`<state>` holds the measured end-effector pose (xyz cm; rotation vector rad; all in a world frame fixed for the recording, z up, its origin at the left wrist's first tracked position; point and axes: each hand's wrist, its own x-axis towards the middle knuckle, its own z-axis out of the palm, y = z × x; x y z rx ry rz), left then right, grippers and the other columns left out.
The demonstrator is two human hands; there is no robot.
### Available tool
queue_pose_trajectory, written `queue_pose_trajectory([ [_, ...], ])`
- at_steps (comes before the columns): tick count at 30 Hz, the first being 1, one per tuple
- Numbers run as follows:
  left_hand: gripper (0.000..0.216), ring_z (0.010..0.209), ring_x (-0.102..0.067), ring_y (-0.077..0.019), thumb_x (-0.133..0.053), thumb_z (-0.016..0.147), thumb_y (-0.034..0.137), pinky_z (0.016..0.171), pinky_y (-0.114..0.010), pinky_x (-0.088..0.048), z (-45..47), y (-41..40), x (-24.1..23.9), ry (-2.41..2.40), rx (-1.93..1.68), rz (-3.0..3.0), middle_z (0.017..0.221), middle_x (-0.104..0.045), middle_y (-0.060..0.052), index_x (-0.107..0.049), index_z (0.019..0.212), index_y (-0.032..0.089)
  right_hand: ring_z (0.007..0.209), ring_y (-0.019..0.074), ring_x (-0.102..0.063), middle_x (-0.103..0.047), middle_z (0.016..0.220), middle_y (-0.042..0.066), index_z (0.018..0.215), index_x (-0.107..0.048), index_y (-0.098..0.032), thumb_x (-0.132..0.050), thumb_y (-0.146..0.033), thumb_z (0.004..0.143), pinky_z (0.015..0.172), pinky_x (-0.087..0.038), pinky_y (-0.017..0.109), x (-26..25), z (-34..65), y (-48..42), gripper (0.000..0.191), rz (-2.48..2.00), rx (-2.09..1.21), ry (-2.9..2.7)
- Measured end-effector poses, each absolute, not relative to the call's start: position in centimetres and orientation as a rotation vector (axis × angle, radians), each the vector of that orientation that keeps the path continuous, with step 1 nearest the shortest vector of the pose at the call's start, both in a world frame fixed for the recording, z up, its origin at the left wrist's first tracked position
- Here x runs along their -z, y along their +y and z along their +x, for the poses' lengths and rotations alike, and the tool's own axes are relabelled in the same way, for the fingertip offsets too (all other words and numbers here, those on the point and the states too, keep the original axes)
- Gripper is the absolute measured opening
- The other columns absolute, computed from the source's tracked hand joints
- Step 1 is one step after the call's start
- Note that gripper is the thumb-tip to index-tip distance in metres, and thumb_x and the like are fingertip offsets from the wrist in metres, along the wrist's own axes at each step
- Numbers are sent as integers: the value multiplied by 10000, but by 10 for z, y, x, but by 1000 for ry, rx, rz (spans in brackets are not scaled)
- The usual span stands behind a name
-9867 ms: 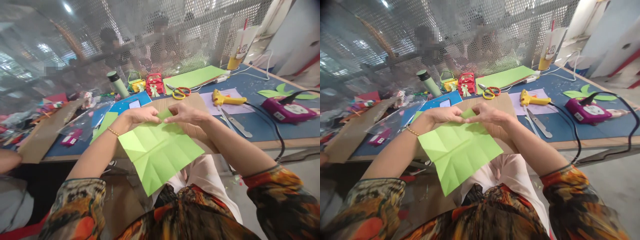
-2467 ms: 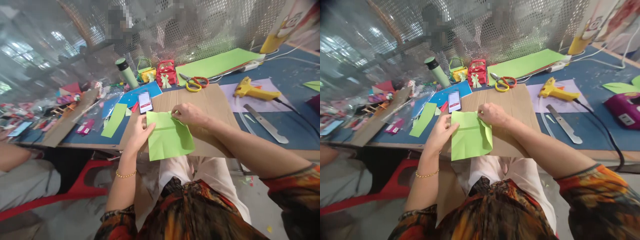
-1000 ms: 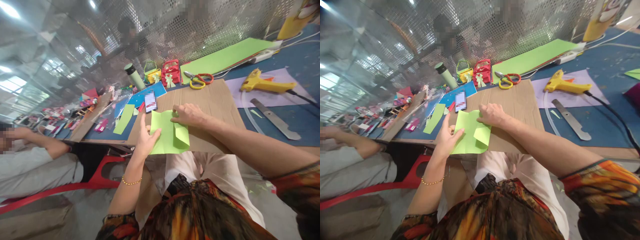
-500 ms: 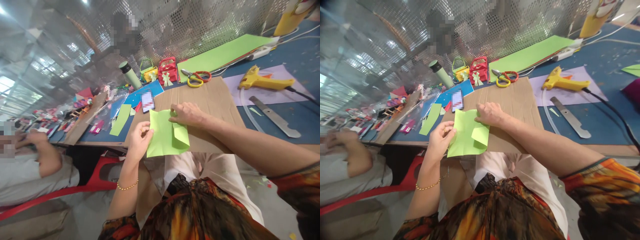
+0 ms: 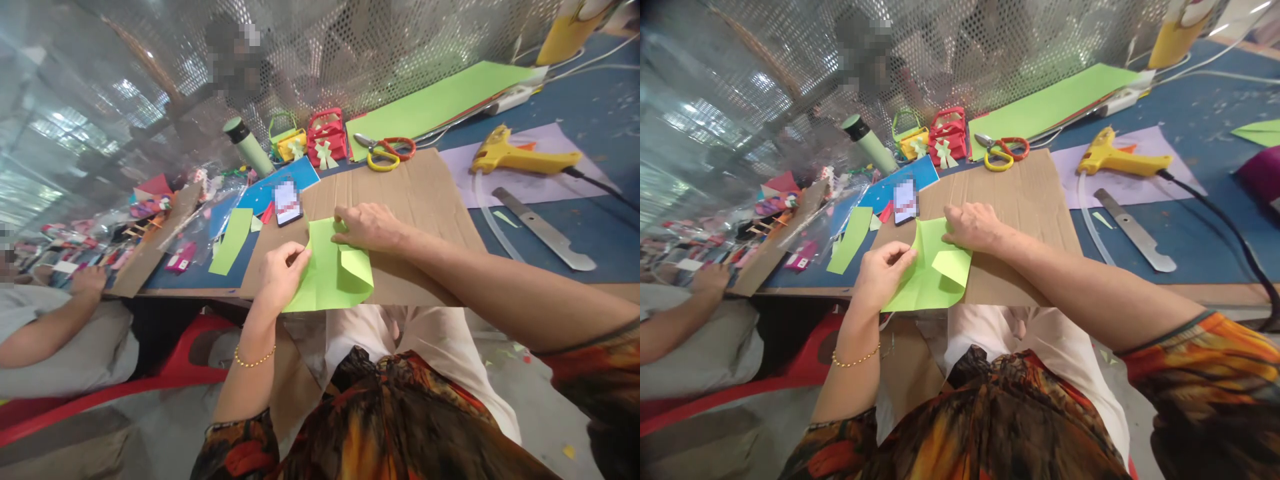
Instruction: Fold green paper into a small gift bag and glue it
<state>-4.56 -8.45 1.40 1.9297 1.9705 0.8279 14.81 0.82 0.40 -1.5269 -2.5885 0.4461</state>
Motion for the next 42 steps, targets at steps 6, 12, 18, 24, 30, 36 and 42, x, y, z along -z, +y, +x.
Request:
queue_pose_trajectory([
  [6, 174, 608, -459, -127, -616, 798, 367, 584, -274, -342, -49, -90, -17, 1887, -733, 1944, 641, -533, 39, -595, 741, 204, 1073, 317, -694, -742, 1225, 156, 1350, -590, -210, -578, -497, 963, 746, -424, 338, -3, 149, 8, 482, -1504, -432, -2595],
  [12, 120, 639, -492, -133, -672, 805, 259, 637, -289, -371, -44, -99, -16, 2037, -768, 2063, 654, -563, 48, -590, 728, 216, 1071, 329, -698, -753, 1207, 150, 1345, -593, -211, -586, -517, 954, 730, -423, 342, 2, 149, 11, 497, -1492, -404, -2590],
  [18, 95, 761, -647, -153, -712, 813, 183, 763, -301, -495, -45, -97, -10, 1955, -1041, 2151, 823, -717, 14, -670, 888, 222, 1059, 320, -698, -753, 1195, 151, 1340, -601, -212, -580, -512, 953, 727, -420, 339, 1, 150, 10, 490, -1486, -401, -2591],
  [24, 310, 846, -683, -161, -667, 873, 126, 849, -307, -542, -50, -97, -7, 1801, -1000, 2296, 912, -747, -1, -706, 1157, 244, 1058, 319, -690, -751, 1195, 155, 1335, -601, -220, -578, -517, 951, 725, -406, 332, -2, 150, 9, 486, -1505, -416, -2589],
  [30, 197, 802, -642, -176, -605, 966, 160, 786, -309, -520, -56, -94, -9, 1612, -847, 2607, 920, -760, -30, -763, 1056, 232, 1050, 324, -686, -742, 1206, 159, 1340, -601, -217, -576, -515, 953, 729, -402, 337, 0, 150, 10, 488, -1506, -428, -2585],
  [36, 187, 878, -692, -191, -640, 947, 149, 819, -322, -517, -53, -84, -14, 1532, -768, 2630, 961, -788, -31, -752, 1077, 224, 1033, 319, -687, -746, 1174, 157, 1321, -614, -214, -580, -508, 952, 735, -398, 333, 1, 150, 10, 473, -1518, -433, -2564],
  [42, 159, 854, -670, -211, -681, 920, 181, 858, -365, -518, -53, -80, -24, 1615, -645, 2587, 918, -805, -24, -785, 1014, 256, 1014, 312, -686, -750, 1174, 155, 1339, -608, -214, -571, -502, 954, 707, -383, 335, -1, 150, 9, 483, -1507, -425, -2592],
])
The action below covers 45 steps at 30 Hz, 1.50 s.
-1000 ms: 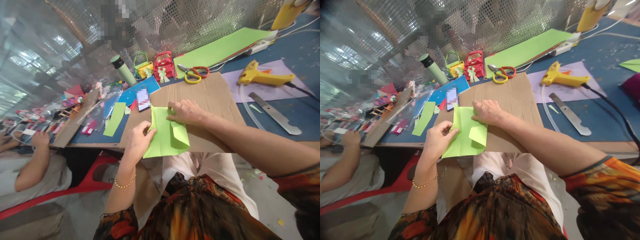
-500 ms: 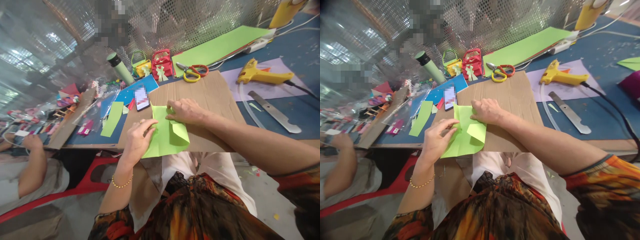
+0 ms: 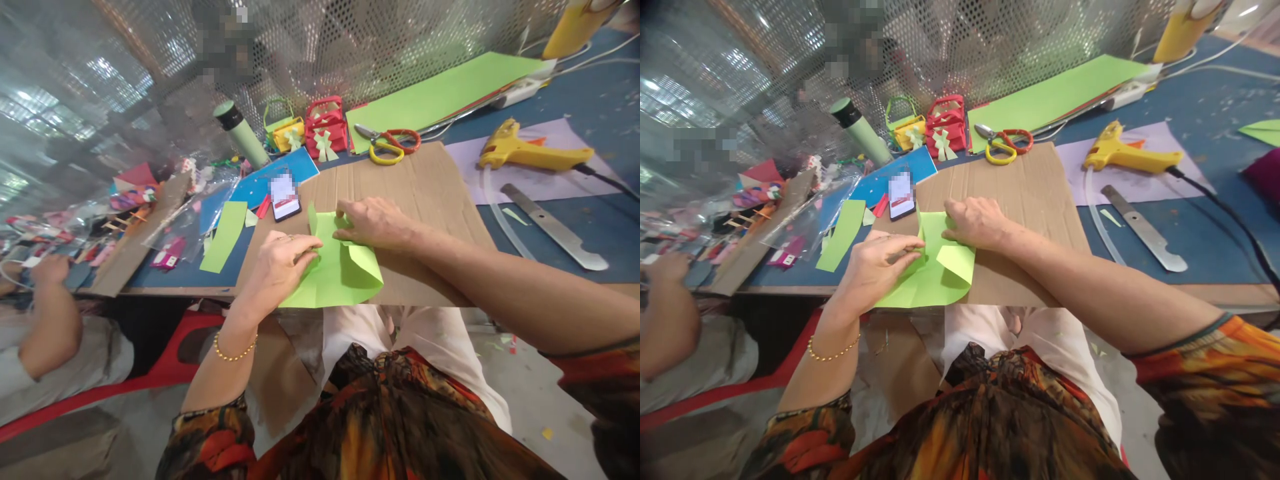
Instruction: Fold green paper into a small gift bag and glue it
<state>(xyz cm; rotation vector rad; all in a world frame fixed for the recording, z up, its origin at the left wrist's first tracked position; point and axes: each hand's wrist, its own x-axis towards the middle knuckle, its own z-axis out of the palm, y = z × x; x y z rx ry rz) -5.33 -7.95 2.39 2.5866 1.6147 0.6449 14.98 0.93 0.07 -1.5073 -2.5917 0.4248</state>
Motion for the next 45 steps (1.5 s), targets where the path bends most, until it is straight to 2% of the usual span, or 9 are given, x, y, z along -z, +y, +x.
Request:
queue_pose_trajectory([
  [4, 128, 833, -612, -232, -706, 885, 194, 789, -355, -501, -57, -74, -32, 1658, -517, 2590, 804, -771, -18, -791, 955, 262, 1017, 311, -683, -749, 1180, 156, 1353, -602, -210, -566, -497, 956, 688, -364, 331, -2, 150, 8, 491, -1526, -410, -2597],
  [8, 112, 778, -589, -214, -674, 887, 205, 835, -375, -483, -59, -69, -37, 1640, -444, 2603, 763, -741, -6, -762, 845, 261, 1018, 307, -681, -746, 1183, 154, 1346, -602, -216, -563, -515, 956, 693, -360, 321, -3, 150, 7, 493, -1548, -427, -2590],
  [13, 127, 725, -581, -199, -661, 887, 186, 847, -379, -476, -64, -70, -34, 1633, -479, 2584, 744, -732, 2, -735, 810, 256, 1011, 303, -684, -748, 1169, 147, 1338, -604, -222, -576, -520, 951, 701, -364, 318, -2, 150, 8, 488, -1531, -424, -2582],
  [19, 101, 780, -616, -216, -677, 875, 232, 776, -365, -483, -74, -71, -22, 1742, -603, 2429, 783, -760, -19, -749, 810, 262, 1008, 305, -686, -747, 1196, 155, 1344, -601, -211, -577, -515, 960, 677, -344, 316, -3, 151, 8, 490, -1540, -433, -2586],
  [25, 99, 814, -629, -196, -685, 880, 210, 814, -357, -481, -73, -70, -22, 1676, -678, 2441, 853, -735, -18, -740, 809, 250, 1004, 299, -680, -747, 1192, 149, 1343, -600, -223, -578, -526, 952, 699, -358, 318, 0, 150, 10, 496, -1540, -436, -2577],
  [31, 89, 722, -606, -173, -654, 889, 214, 689, -315, -438, -75, -77, -20, 1729, -649, 2303, 762, -696, -2, -707, 821, 233, 1000, 314, -689, -753, 1163, 152, 1324, -606, -221, -579, -541, 952, 679, -355, 325, 1, 150, 10, 491, -1529, -401, -2585],
  [35, 59, 704, -598, -169, -673, 867, 259, 672, -310, -419, -73, -78, -16, 1797, -670, 2178, 737, -684, 4, -722, 877, 229, 1002, 304, -690, -754, 1170, 143, 1325, -599, -226, -577, -532, 953, 679, -356, 321, 0, 149, 10, 483, -1520, -394, -2588],
  [40, 144, 575, -472, -136, -730, 772, 244, 572, -283, -360, -63, -77, -15, 1862, -685, 2009, 600, -520, 49, -775, 908, 231, 1001, 306, -687, -754, 1163, 146, 1335, -597, -221, -580, -523, 949, 684, -359, 330, -1, 150, 10, 490, -1518, -398, -2588],
  [45, 194, 534, -415, -119, -714, 761, 235, 503, -265, -307, -56, -81, -15, 1854, -727, 1880, 590, -529, 49, -784, 941, 215, 1004, 303, -683, -751, 1176, 142, 1330, -605, -225, -582, -523, 947, 696, -363, 325, 1, 150, 10, 486, -1533, -425, -2572],
])
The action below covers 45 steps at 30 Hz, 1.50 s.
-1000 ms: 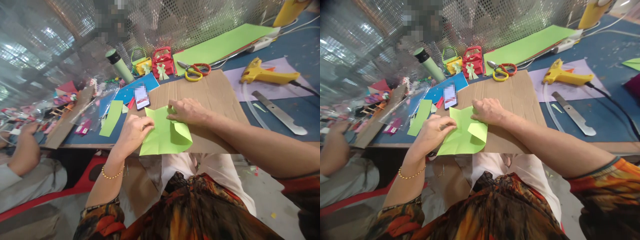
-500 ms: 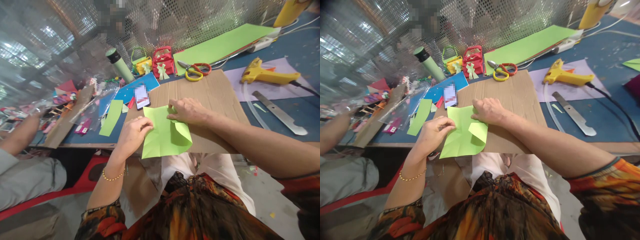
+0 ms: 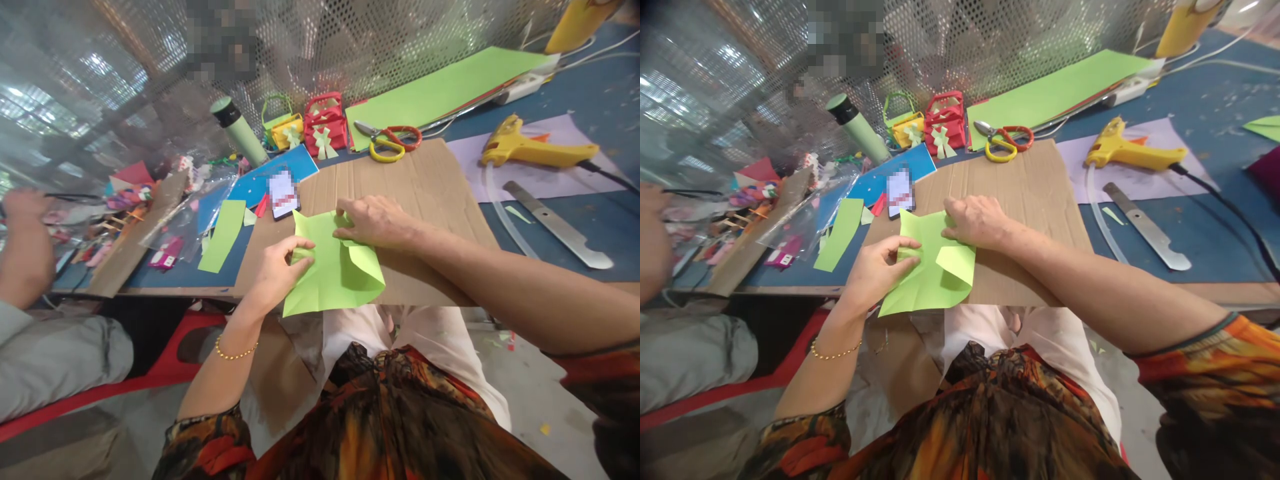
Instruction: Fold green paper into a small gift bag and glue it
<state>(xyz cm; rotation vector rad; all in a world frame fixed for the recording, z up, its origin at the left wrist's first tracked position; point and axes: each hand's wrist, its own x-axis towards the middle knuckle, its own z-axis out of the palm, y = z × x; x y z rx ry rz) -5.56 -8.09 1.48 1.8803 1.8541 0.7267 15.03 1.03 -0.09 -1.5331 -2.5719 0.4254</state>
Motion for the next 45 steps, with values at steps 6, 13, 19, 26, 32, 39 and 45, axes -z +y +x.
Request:
queue_pose_trajectory([
  [6, 219, 541, -388, -101, -698, 781, 219, 511, -246, -301, -55, -84, -14, 1842, -733, 1873, 584, -507, 60, -777, 984, 190, 993, 303, -690, -755, 1172, 139, 1325, -606, -222, -588, -518, 944, 674, -351, 322, 2, 150, 11, 483, -1520, -412, -2572],
  [13, 237, 569, -418, -104, -714, 787, 271, 522, -232, -325, -69, -82, 5, 1756, -917, 1739, 611, -481, 46, -770, 995, 174, 989, 305, -690, -756, 1154, 139, 1321, -611, -225, -579, -521, 940, 670, -347, 322, 2, 150, 11, 484, -1515, -405, -2572],
  [19, 290, 536, -342, -94, -709, 808, 275, 491, -234, -252, -69, -86, 7, 1726, -929, 1680, 580, -386, 67, -773, 1070, 166, 980, 307, -696, -759, 1150, 136, 1317, -608, -222, -581, -525, 941, 656, -337, 321, 3, 150, 12, 484, -1507, -387, -2579],
  [26, 273, 531, -324, -104, -688, 857, 252, 494, -250, -253, -64, -92, -3, 1697, -898, 1801, 578, -376, 67, -768, 1111, 192, 972, 298, -691, -758, 1154, 142, 1311, -615, -220, -581, -524, 943, 668, -349, 323, 3, 149, 10, 478, -1528, -397, -2575],
  [32, 475, 606, -516, -130, -699, 887, 301, 531, -246, -425, -69, -94, 2, 1598, -941, 1773, 697, -544, 22, -672, 1351, 201, 978, 304, -692, -756, 1160, 147, 1321, -616, -219, -582, -531, 942, 676, -361, 327, 3, 149, 11, 492, -1536, -397, -2572],
  [39, 814, 580, -497, -129, -669, 932, 429, 566, -267, -454, -62, -90, 17, 1512, -1102, 1746, 697, -572, 33, -317, 1628, 196, 1001, 311, -699, -756, 1179, 141, 1321, -608, -222, -588, -525, 948, 668, -355, 327, 3, 150, 11, 480, -1525, -375, -2576],
  [45, 733, 657, -639, -172, -470, 974, 725, 633, -303, -532, -61, -90, 7, 1604, -1096, 1730, 767, -721, -59, -614, 1385, 135, 1008, 312, -699, -755, 1181, 143, 1305, -612, -219, -587, -534, 948, 660, -345, 323, 3, 150, 12, 477, -1517, -381, -2578],
])
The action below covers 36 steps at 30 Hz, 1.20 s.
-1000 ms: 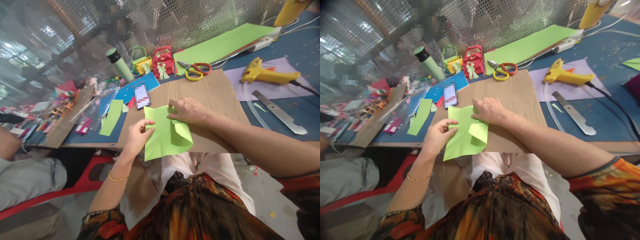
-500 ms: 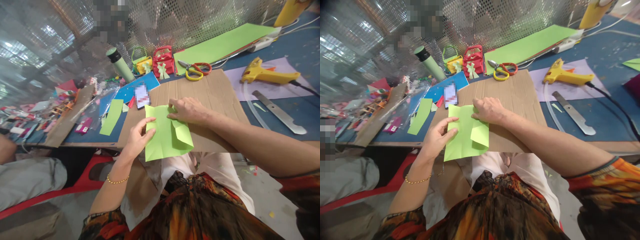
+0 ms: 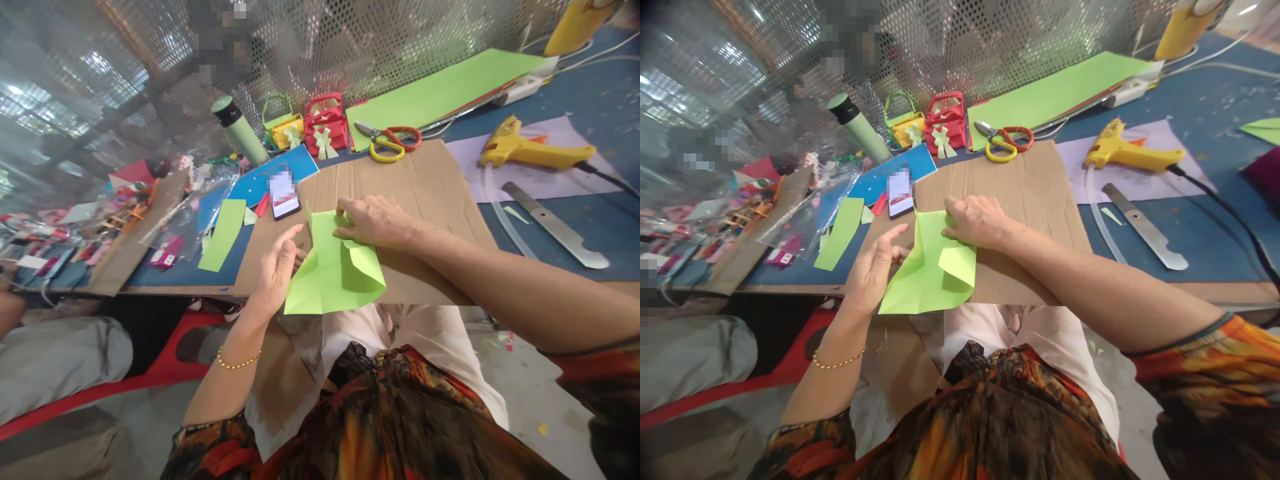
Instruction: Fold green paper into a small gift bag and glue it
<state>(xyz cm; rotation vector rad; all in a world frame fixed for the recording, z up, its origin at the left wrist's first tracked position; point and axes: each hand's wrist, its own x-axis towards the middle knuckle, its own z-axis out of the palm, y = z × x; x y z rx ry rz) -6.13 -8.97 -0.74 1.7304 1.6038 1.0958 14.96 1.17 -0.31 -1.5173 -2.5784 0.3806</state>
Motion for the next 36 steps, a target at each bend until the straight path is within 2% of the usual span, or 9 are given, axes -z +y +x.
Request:
queue_pose_trajectory([
  [4, 639, 727, -702, -178, -508, 972, 706, 691, -298, -576, -73, -103, 4, 1610, -1092, 1625, 829, -755, -74, -679, 1232, 148, 1001, 312, -699, -754, 1174, 146, 1312, -614, -221, -584, -535, 945, 667, -355, 322, 2, 150, 11, 484, -1541, -403, -2570],
  [9, 633, 724, -677, -166, -711, 901, 582, 690, -294, -591, -81, -134, 4, 1614, -1034, 1444, 789, -686, -24, -596, 1343, 143, 991, 319, -692, -752, 1152, 155, 1321, -607, -222, -570, -545, 944, 671, -359, 326, 0, 150, 10, 498, -1532, -403, -2582],
  [15, 742, 619, -624, -152, -751, 872, 431, 513, -274, -570, -68, -155, 14, 1577, -999, 1241, 799, -642, -4, -439, 1499, 186, 988, 322, -687, -748, 1143, 157, 1313, -608, -226, -570, -548, 939, 672, -355, 329, 1, 150, 11, 495, -1551, -420, -2574],
  [18, 707, 553, -557, -113, -750, 878, 405, 427, -219, -492, -62, -152, 16, 1577, -1098, 1186, 779, -621, 15, -462, 1492, 207, 989, 321, -689, -748, 1145, 154, 1317, -608, -221, -576, -538, 940, 677, -357, 330, 2, 150, 11, 494, -1533, -432, -2572],
  [23, 570, 851, -725, -193, -658, 951, 544, 758, -309, -622, -58, -147, 16, 1560, -1224, 1325, 963, -757, -86, -610, 1369, 160, 995, 321, -698, -753, 1143, 145, 1325, -603, -221, -576, -533, 950, 665, -339, 324, 2, 150, 11, 489, -1521, -395, -2581],
  [26, 517, 1099, -730, -264, -583, 988, 567, 957, -406, -608, -61, -149, 23, 1596, -1232, 1368, 1190, -768, -146, -697, 1279, 155, 996, 323, -699, -758, 1146, 141, 1317, -602, -219, -576, -533, 950, 644, -324, 326, 2, 150, 11, 483, -1507, -378, -2588],
  [29, 431, 1211, -700, -276, -624, 976, 496, 1083, -443, -552, -67, -155, 30, 1678, -1197, 1365, 1263, -762, -127, -744, 1241, 178, 995, 321, -699, -760, 1150, 140, 1316, -600, -220, -573, -537, 950, 634, -320, 325, 2, 150, 11, 485, -1510, -383, -2592],
  [32, 406, 1236, -693, -278, -629, 968, 468, 1114, -450, -533, -69, -159, 29, 1740, -1156, 1437, 1277, -763, -117, -763, 1227, 186, 988, 320, -701, -763, 1141, 138, 1318, -601, -218, -575, -531, 952, 634, -319, 326, 4, 150, 12, 483, -1513, -376, -2589],
  [36, 516, 1070, -749, -257, -614, 964, 552, 917, -378, -626, -60, -159, 15, 1705, -1070, 1521, 1169, -793, -133, -726, 1277, 157, 984, 317, -700, -765, 1130, 137, 1323, -598, -213, -580, -531, 952, 640, -324, 328, 5, 150, 11, 489, -1499, -358, -2592],
])
